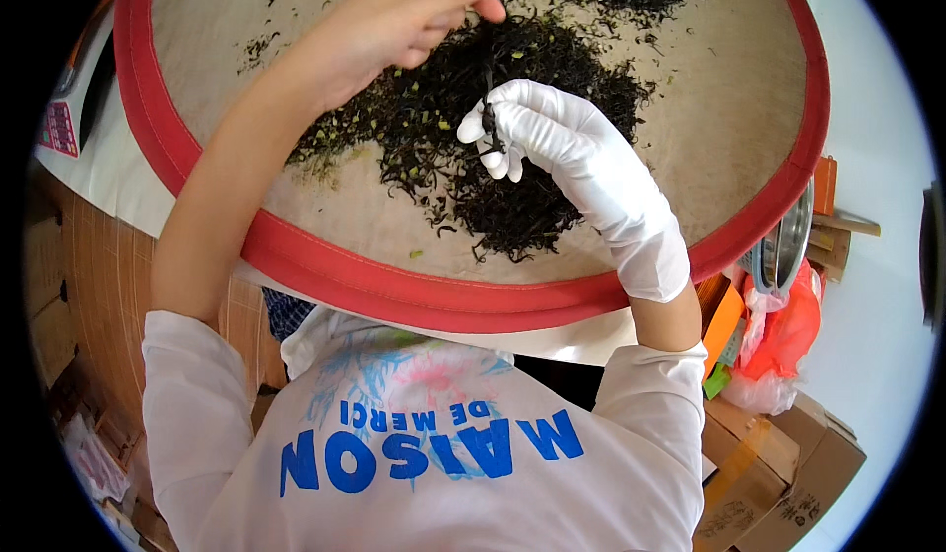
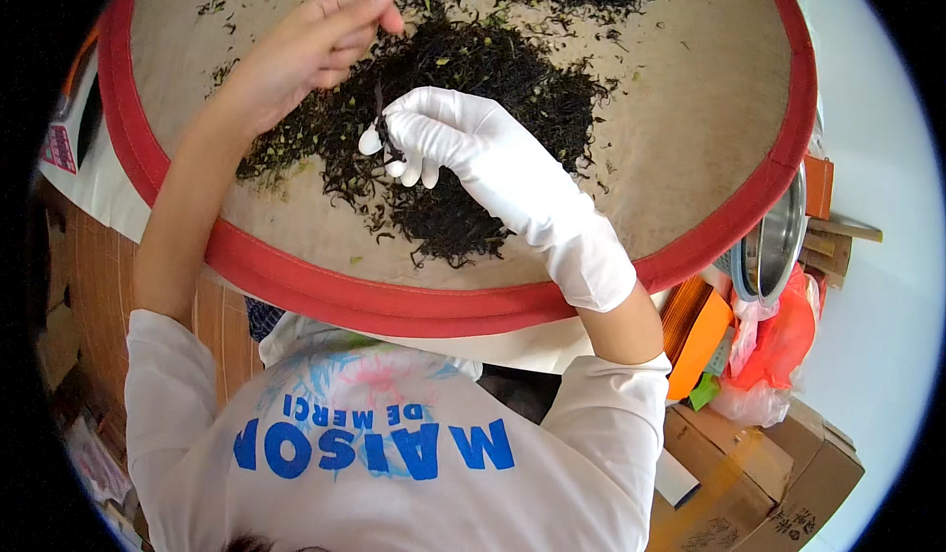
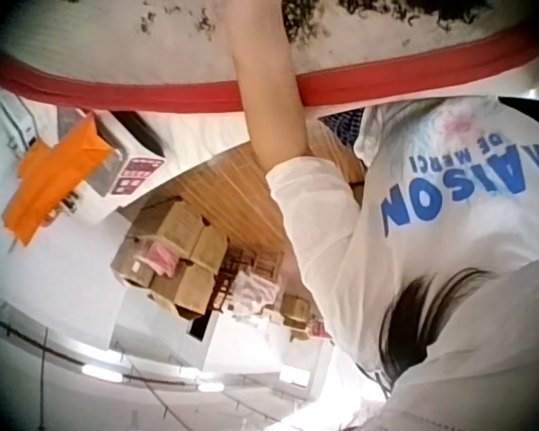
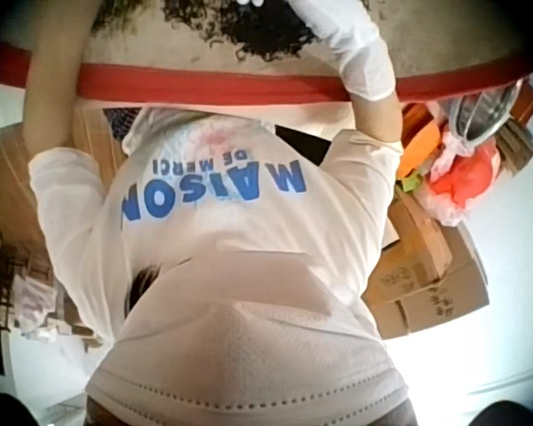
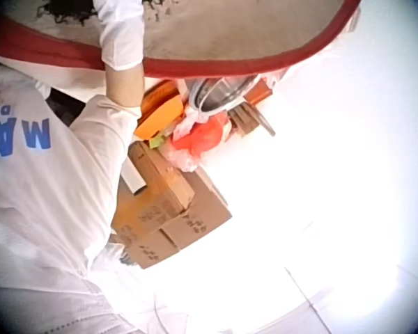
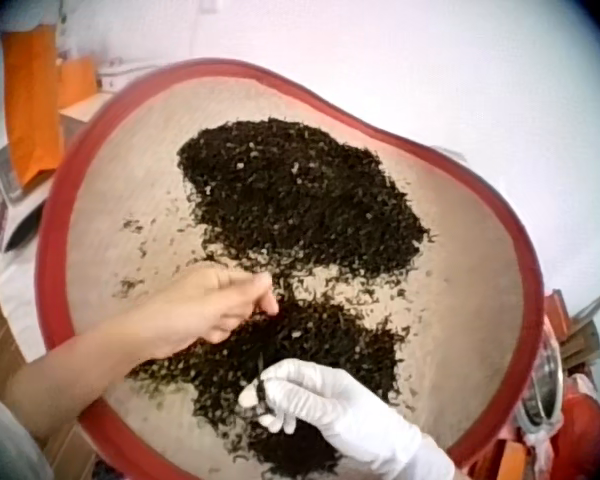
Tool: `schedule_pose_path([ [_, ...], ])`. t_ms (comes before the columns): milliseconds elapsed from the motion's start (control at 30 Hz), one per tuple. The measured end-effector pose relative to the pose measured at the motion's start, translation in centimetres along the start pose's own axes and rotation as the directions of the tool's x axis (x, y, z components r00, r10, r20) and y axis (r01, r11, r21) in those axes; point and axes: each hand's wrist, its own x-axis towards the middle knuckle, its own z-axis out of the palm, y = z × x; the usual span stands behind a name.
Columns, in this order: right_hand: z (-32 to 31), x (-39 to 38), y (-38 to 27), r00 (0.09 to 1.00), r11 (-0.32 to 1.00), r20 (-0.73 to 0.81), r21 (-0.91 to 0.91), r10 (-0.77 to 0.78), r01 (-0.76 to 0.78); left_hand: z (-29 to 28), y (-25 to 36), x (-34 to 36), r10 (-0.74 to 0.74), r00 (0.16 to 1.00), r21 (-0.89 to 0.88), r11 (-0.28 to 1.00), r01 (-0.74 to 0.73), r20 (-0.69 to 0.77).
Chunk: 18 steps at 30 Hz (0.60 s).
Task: The person sorts dark tea leaves on a large circular tray, picking out lighter-colored stems and debris by hand. They then use an orange scoop to transfer the sorted leaves into an orange paper bag.
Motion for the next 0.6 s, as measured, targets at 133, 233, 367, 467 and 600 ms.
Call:
schedule_pose_path([
  [133, 0.0, -0.1, -0.9, 0.983, 1.0, -0.186, 0.006, 0.01, -0.01, 1.3, 0.6, -0.8, 0.04, 0.999, 0.198, 0.98, -0.034, -0.026],
  [233, 0.1, 0.2, -0.4, 0.95, 0.997, -0.306, -0.061, -0.066, 0.05, 1.1, -0.3, -0.6, 0.136, 0.99, 0.249, 0.958, -0.139, 0.026],
  [367, 0.3, 0.3, 0.7, 0.865, 0.922, -0.406, -0.359, -0.293, 0.144, 1.4, -0.1, -0.6, 0.085, 0.996, 0.167, 0.982, -0.088, 0.027],
  [467, 0.1, 0.1, 0.3, 0.818, 0.861, -0.423, -0.483, -0.391, 0.161, 1.4, -0.2, -0.5, 0.076, 0.997, 0.159, 0.984, -0.078, 0.017],
  [600, -0.9, -0.3, -1.0, 0.71, 0.774, -0.467, -0.609, -0.527, 0.173, 1.6, 0.3, -0.7, 0.026, 1.0, 0.133, 0.991, -0.026, -0.002],
])
